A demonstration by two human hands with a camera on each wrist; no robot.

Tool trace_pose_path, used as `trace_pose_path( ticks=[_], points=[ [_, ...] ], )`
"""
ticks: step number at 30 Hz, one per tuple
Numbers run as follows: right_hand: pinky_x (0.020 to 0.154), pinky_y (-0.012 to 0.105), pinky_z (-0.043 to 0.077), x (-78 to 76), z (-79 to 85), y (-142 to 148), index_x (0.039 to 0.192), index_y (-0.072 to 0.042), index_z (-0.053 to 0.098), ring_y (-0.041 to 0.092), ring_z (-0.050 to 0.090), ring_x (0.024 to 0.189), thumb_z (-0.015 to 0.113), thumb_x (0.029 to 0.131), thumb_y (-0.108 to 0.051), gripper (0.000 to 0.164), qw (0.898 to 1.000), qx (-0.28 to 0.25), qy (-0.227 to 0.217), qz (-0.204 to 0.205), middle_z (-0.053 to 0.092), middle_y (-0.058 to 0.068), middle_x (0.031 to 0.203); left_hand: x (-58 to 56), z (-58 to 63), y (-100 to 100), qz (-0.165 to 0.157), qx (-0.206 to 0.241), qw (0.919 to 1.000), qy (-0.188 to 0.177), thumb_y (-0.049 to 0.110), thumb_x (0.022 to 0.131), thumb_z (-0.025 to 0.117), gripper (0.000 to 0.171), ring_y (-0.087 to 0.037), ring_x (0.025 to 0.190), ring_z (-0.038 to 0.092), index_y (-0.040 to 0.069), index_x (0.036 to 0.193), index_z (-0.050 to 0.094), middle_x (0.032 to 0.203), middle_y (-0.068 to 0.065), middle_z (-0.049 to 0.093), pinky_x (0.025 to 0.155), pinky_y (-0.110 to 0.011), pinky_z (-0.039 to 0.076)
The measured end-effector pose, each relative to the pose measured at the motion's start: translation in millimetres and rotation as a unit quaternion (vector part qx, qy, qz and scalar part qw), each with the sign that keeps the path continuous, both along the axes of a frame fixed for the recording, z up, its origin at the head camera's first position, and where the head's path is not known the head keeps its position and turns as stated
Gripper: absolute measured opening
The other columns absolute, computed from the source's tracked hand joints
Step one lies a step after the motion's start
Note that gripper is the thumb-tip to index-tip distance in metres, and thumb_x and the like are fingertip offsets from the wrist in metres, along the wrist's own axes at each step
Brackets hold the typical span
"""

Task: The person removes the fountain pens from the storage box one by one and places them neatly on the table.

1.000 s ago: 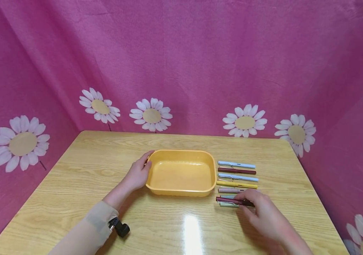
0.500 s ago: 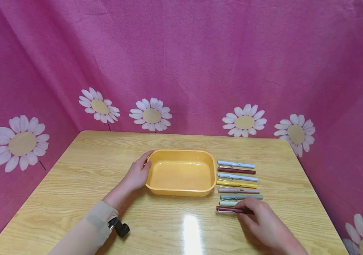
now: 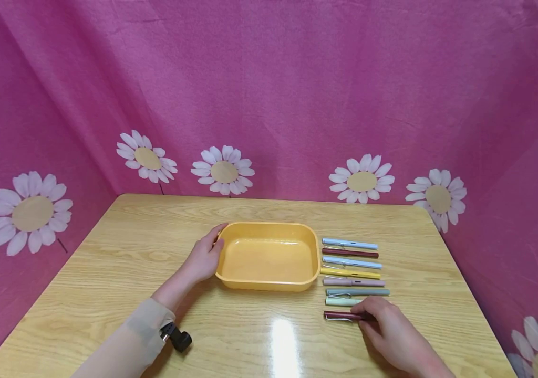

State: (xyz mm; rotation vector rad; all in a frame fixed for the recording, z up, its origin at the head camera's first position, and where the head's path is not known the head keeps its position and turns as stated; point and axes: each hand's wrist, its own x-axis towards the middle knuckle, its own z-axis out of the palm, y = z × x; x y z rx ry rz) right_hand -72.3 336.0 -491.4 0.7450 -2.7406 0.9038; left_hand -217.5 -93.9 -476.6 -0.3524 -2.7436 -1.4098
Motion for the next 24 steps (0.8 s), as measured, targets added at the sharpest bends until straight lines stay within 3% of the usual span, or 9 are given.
trace_pose_path(
  ticks=[6,13,21,24],
  points=[
    [0.079,0.027,0.055,-1.5,-1.4,-0.2,0.104,-0.026,0.073,0.002,0.061,0.095,0.082,0.082,0.011,0.044,1.000,0.029,0.005,-0.008,0.064,-0.021,0.102,-0.6,-0.2,-0.9,0.001,0.002,1.0000,-0.004,0.011,0.112,0.043,0.048,-0.029,0.112,0.067,0.006,0.160,0.044,0.139,-0.023,0.064,0.103,-0.051,0.051],
    [0.081,0.030,0.057,0.1,-0.6,-2.3,0.105,-0.026,0.073,0.003,0.062,0.096,0.080,0.087,0.006,0.037,0.998,0.050,-0.039,-0.014,0.065,-0.020,0.103,4.0,1.2,-3.7,0.003,0.003,0.9998,-0.018,0.012,0.113,0.043,0.048,-0.029,0.114,0.066,0.007,0.161,0.043,0.142,-0.022,0.063,0.103,-0.051,0.051],
    [0.080,0.028,0.056,0.6,5.3,-3.2,0.105,-0.027,0.074,0.002,0.061,0.096,0.083,0.084,0.005,0.040,0.999,0.041,-0.003,-0.002,0.065,-0.021,0.104,7.0,3.5,-2.6,-0.001,0.007,0.9999,-0.015,0.010,0.112,0.043,0.048,-0.030,0.117,0.066,0.008,0.161,0.043,0.141,-0.023,0.063,0.104,-0.051,0.051],
    [0.080,0.026,0.057,-0.5,12.1,-6.6,0.106,-0.026,0.073,0.002,0.061,0.096,0.082,0.088,0.002,0.034,0.999,0.022,-0.029,0.002,0.065,-0.018,0.105,6.9,5.2,-2.9,-0.004,0.010,0.9998,-0.019,0.011,0.113,0.043,0.049,-0.030,0.121,0.064,0.009,0.161,0.043,0.142,-0.022,0.062,0.106,-0.050,0.049]
  ],
)
